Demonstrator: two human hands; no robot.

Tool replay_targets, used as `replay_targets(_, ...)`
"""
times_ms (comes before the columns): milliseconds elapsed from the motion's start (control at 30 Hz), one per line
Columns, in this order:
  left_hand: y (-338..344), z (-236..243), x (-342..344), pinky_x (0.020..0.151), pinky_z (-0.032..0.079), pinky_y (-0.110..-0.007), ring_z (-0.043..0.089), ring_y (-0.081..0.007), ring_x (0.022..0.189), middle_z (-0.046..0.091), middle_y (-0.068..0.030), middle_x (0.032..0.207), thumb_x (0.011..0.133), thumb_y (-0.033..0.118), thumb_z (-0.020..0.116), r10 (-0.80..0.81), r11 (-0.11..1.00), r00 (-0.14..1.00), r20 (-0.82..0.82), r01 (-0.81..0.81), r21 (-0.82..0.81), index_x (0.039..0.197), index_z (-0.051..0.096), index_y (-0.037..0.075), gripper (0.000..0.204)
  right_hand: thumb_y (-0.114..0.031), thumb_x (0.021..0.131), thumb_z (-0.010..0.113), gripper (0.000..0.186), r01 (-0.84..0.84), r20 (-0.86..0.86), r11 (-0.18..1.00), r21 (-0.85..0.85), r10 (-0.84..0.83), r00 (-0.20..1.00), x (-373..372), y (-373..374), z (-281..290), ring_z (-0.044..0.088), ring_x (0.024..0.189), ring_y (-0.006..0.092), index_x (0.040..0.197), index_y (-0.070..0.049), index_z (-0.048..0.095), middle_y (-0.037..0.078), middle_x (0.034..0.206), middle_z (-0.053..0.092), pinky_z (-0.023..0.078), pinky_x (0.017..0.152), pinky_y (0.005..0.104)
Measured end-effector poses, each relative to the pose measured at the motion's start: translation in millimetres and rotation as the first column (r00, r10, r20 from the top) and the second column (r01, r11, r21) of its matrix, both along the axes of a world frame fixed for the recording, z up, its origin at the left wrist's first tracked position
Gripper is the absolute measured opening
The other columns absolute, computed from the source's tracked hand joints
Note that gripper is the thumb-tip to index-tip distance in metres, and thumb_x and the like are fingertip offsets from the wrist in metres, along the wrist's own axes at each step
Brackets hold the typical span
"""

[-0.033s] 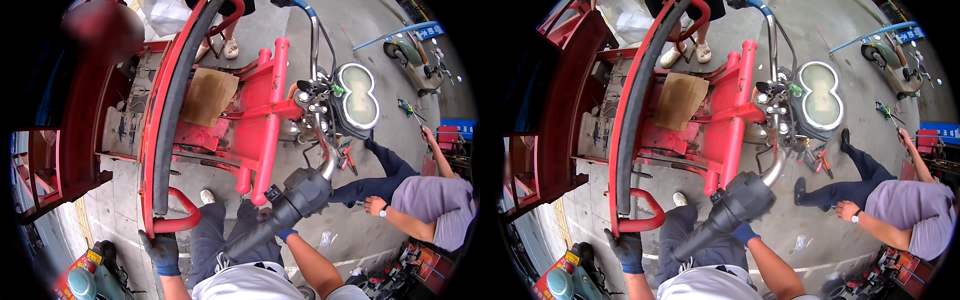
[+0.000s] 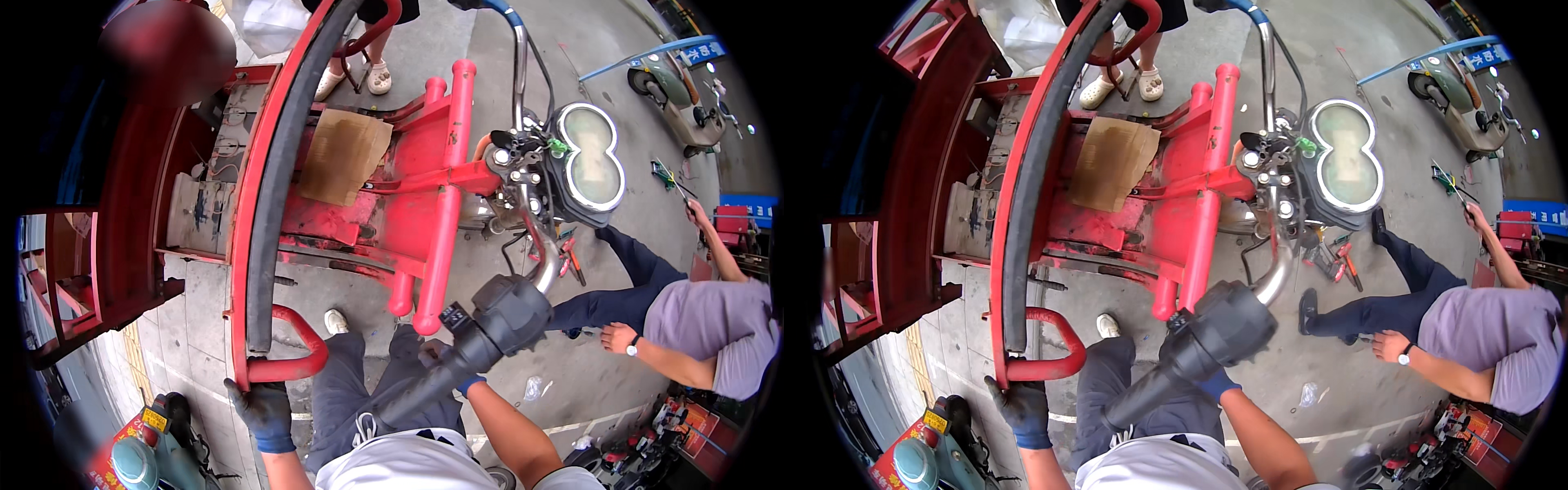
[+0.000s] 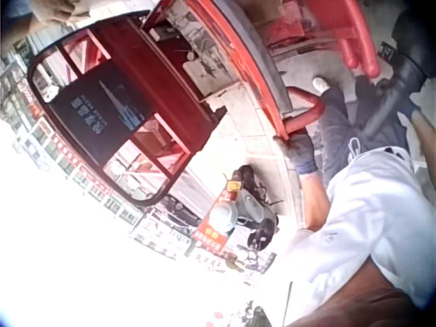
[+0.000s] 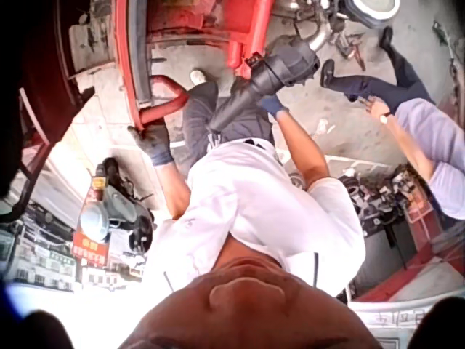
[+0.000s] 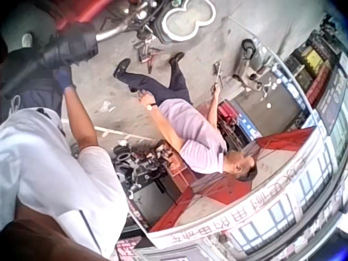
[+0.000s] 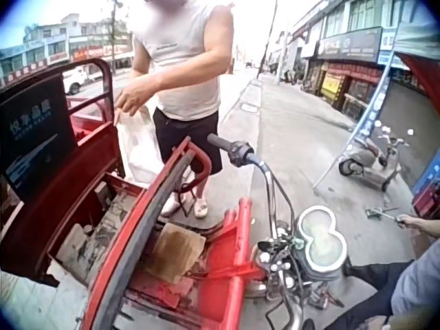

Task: The person works on a red three-wheeled electric vehicle, using a screwdriver to adjust components near the handlebars and battery compartment. They also handle a white plastic bag and a piece of cardboard, placing the cardboard over the battery area.

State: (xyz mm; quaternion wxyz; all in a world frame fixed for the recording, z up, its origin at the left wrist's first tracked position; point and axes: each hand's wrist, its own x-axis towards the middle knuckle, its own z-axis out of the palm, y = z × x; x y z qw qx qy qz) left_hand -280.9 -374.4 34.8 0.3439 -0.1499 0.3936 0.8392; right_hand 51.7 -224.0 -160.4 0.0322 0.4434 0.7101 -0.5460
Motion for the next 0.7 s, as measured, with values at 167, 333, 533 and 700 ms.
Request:
replay_targets(167,-2,17,-24,0.105,0.035,-0.052,0.054,-0.0291,0.112,0.054,-0.0143,0.127,0.091,0.038,0.056,0.004,0.999,0.999,-0.040,-0.002,0.047,0.135,0.042,0.003,0.058,-0.022,0.086,0.062,0.024,-0.012,0.108,0.995,-0.101,0.023,0.994,-74,6,55,0.065,0.078,0.0281,0.098,-0.002,0.061,0.017,0.087,0.066,0.050,0.071,0.0365)
replay_targets(333,-15,26,-56,0.104,0.034,-0.057,0.056,-0.0310,0.111,0.056,-0.0151,0.126,0.091,0.032,0.059,-0.015,0.996,0.999,0.052,0.010,0.083,0.134,0.043,0.002,0.055,-0.026,0.085,0.061,0.027,-0.032,0.157,0.998,0.049,0.024,0.987,-129,-10,23,0.065,0.081,0.0317,0.098,-0.003,0.062,0.018,0.086,0.065,0.049,0.072,0.0376)
replay_targets(533,-58,29,-112,0.098,0.043,-0.055,0.058,-0.0311,0.107,0.049,-0.0138,0.135,0.083,0.047,0.066,-0.192,0.976,0.981,0.027,0.194,-0.101,0.143,0.032,0.021,0.074,-0.029,0.085,0.057,0.032,0.091,0.288,0.995,-0.036,-0.077,0.955,-254,-9,-12,0.062,0.096,0.0363,0.108,-0.007,0.057,0.019,0.100,0.066,0.047,0.086,0.0456)
replay_targets(700,-18,77,-128,0.104,0.037,-0.053,0.051,-0.0353,0.114,0.052,-0.0188,0.126,0.075,0.048,0.074,0.422,0.905,0.738,0.526,-0.382,-0.189,0.138,0.039,0.011,0.081,-0.031,0.085,0.055,0.036,0.224,0.208,0.973,0.055,-0.231,0.950,-372,6,-168,0.060,0.103,0.0389,0.110,-0.006,0.055,0.022,0.107,0.064,0.046,0.089,0.0465)
